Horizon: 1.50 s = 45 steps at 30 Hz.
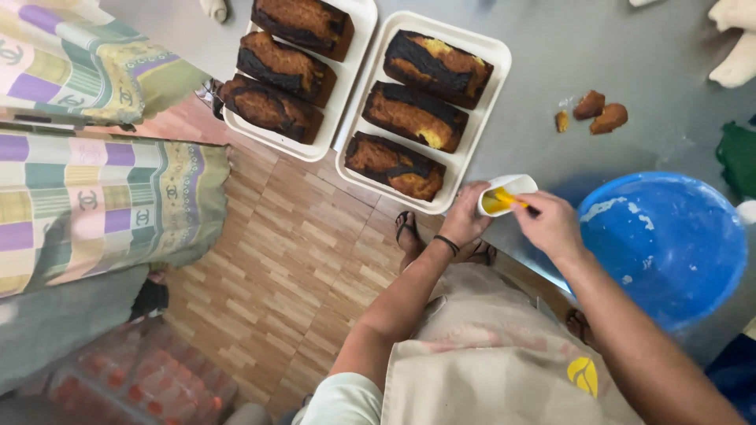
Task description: Preparing an egg wash by cracking and whisking eggs, then applying it to bread loaves using a pastry brush.
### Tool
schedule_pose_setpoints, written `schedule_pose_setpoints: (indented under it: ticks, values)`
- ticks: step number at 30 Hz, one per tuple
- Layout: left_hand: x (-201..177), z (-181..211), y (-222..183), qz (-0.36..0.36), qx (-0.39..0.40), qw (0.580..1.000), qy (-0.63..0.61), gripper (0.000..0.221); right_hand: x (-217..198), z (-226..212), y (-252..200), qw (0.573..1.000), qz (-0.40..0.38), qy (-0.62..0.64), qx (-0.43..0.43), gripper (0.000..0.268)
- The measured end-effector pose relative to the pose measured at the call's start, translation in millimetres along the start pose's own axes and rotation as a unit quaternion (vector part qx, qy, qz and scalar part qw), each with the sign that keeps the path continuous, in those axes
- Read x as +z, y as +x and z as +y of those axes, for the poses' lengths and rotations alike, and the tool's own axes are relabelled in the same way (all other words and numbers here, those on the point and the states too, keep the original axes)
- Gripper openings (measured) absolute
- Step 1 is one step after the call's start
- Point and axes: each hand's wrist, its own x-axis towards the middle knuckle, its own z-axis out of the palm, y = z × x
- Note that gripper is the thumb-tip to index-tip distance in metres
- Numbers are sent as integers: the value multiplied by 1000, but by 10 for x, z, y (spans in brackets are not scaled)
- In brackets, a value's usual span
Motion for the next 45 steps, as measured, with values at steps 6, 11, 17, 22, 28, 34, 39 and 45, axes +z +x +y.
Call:
schedule_pose_setpoints:
  ticks: [6, 11, 17, 22, 28, 34, 39, 45]
  values:
    - [-81, -111, -121, -17, -101, 983, -156, 69, 261, 263, -9, 966, 19, 14, 259, 39]
    - [-701, 557, 104, -128, -125, 964, -197, 72, -213, -910, 12, 903, 59, 170, 389, 30]
    - [-1220, 1089, 396, -183, -268, 783, -531, 58, -975, -1963, -306, 943, 77, 13, 324, 27]
    - [-1277, 1016, 121, -374, -341, 347, -790, 52, -926, -2293, -498, 992, 13, -29, 124, 15]
    - [-1587, 1500, -474, -288, -316, 298, -853, 49, -877, -2553, -972, 994, 69, -18, 79, 30]
    - [-1865, 1833, -1128, -190, -382, 405, -809, 58, -647, -2439, -1378, 998, 18, 12, -64, 23]
    - [-2262, 2082, -1336, -288, -343, 293, -845, 67, -874, -2785, -1622, 989, -101, 55, 90, 21]
    - [-2544, 2126, -1132, -322, -319, 250, -855, 82, -1023, -3500, -1790, 996, -51, 41, 66, 21]
